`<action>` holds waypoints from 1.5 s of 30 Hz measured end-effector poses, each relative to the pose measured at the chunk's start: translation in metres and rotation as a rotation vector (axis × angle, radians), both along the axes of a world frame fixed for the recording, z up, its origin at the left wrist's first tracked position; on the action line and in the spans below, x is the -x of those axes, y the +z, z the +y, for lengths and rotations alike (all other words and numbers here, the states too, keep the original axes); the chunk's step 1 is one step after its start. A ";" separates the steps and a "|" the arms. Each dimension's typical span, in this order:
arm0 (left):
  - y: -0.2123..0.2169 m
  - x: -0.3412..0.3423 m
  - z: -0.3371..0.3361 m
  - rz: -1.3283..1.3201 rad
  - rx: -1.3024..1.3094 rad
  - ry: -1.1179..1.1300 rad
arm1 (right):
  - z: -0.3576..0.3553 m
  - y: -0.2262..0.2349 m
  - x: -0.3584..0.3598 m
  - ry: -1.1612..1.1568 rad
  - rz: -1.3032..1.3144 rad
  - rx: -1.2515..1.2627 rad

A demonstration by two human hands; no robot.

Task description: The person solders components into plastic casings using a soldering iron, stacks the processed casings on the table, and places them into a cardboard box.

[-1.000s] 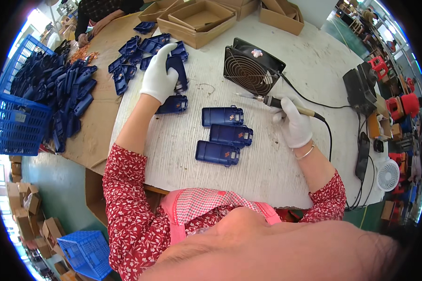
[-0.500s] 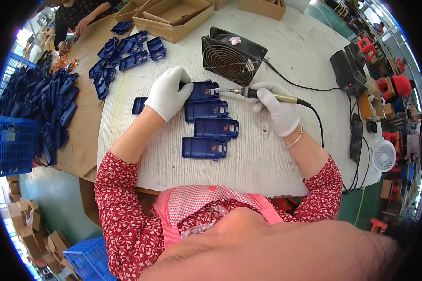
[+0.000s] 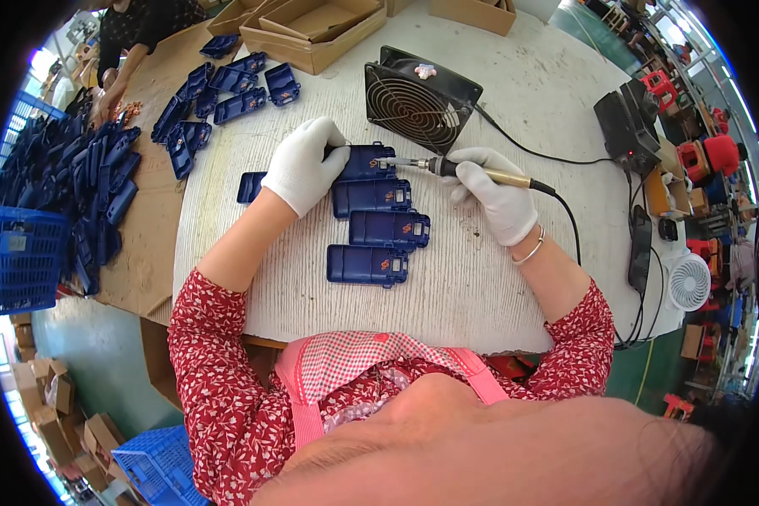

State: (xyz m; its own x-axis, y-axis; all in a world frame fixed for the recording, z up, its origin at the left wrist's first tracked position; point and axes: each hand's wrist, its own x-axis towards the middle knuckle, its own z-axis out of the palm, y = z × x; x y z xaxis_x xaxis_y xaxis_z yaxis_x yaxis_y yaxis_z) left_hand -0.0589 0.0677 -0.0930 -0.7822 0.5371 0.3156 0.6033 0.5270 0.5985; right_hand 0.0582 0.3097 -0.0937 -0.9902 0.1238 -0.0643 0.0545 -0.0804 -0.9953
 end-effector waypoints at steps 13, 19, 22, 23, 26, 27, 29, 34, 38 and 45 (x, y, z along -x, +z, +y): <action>0.000 -0.001 0.000 0.013 -0.027 -0.026 | 0.000 -0.002 0.000 -0.007 0.012 -0.011; 0.000 -0.001 0.000 0.020 -0.040 -0.035 | 0.000 -0.001 0.000 0.058 0.042 -0.014; 0.000 -0.001 0.000 0.022 -0.049 -0.042 | 0.000 -0.001 0.000 0.062 0.039 -0.001; -0.001 -0.001 0.000 0.013 -0.037 -0.030 | 0.000 -0.001 0.000 0.082 0.042 0.006; 0.000 -0.001 0.000 0.050 -0.031 -0.025 | -0.001 0.000 0.000 0.077 0.056 -0.028; 0.000 -0.001 0.000 0.038 -0.039 -0.028 | -0.001 0.000 0.000 0.071 0.036 -0.034; 0.000 -0.002 0.000 0.029 -0.043 -0.024 | -0.002 0.001 0.000 0.073 0.020 -0.036; 0.002 -0.001 -0.003 0.025 -0.003 -0.051 | -0.001 0.001 -0.001 -0.023 0.015 -0.038; 0.014 0.008 -0.022 0.158 0.121 -0.020 | 0.002 -0.003 0.001 -0.069 0.016 0.051; 0.044 0.019 -0.072 0.002 0.702 -0.041 | 0.004 -0.007 0.002 -0.056 0.038 0.103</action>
State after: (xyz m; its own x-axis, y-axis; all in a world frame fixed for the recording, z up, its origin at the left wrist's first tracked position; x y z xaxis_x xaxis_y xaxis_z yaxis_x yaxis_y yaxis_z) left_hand -0.0774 -0.0040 -0.0491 -0.7565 0.6438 -0.1147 0.6321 0.7649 0.1242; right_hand 0.0564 0.3140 -0.1007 -0.9840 0.1733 -0.0420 0.0095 -0.1846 -0.9828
